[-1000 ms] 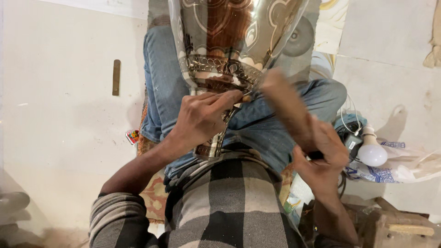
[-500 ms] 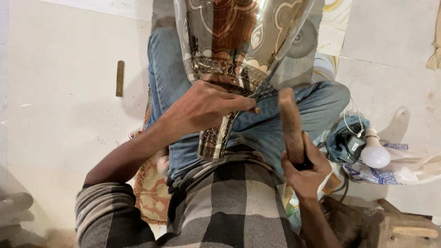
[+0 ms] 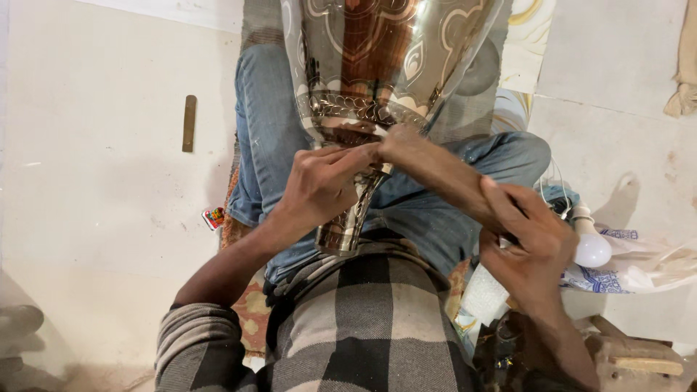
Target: The person sits on the floor with a large engraved brass vessel held between their legs and decorates its rim. They hold a small punch against the metal band and strike it with a wooden mallet, repositioning the punch repeatedly along the rim, and occasionally rotate the vessel to reach new sections.
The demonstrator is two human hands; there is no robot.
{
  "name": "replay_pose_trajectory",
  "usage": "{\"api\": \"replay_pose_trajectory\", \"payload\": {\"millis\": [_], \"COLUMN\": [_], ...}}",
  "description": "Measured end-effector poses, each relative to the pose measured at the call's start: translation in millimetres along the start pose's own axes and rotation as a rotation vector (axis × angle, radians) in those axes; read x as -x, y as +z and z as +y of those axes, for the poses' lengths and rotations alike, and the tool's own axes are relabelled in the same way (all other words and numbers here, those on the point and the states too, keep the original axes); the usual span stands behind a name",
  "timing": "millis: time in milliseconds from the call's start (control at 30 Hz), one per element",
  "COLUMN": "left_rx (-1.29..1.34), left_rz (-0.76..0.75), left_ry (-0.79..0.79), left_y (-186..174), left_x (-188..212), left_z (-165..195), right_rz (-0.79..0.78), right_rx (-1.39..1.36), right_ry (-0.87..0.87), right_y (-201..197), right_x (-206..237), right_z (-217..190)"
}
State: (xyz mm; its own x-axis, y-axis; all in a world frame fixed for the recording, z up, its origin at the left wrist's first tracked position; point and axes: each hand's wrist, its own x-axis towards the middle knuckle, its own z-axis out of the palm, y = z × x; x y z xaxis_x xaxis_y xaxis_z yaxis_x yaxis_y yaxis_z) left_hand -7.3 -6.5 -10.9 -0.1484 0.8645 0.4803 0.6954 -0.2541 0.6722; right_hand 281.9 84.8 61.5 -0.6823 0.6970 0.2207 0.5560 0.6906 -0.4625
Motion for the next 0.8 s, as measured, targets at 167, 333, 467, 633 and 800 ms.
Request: {"api": "replay_pose_trajectory", "payload": {"millis": [167,333,467,633,800], "left_rx": [0.028,-0.007,-0.011,-0.169,-0.092], "left_rz": [-0.007,-0.031,-0.140,-0.496,-0.318], "left_ry": [-0.062,-0.020,0.015,-0.017,0.194], "left_y": [1,-2,-8,-12,-9], "left_x": [6,4,-4,-17,-13], "left_z": [3,4,-2,-13,-18], "right_rz": [0.026,0.106,0.033,0.028,0.131], "right_rx": [-0.176,-0.315,-0.324,-0.649,-0.322], "right_ry": [-0.007,0.063,0.140,0.232,-0.071], "right_y": [-4,-3,11,37,36], "right_x": [-24,-15,3,24,31], "right_z": [-14,-6,7,21,28]}}
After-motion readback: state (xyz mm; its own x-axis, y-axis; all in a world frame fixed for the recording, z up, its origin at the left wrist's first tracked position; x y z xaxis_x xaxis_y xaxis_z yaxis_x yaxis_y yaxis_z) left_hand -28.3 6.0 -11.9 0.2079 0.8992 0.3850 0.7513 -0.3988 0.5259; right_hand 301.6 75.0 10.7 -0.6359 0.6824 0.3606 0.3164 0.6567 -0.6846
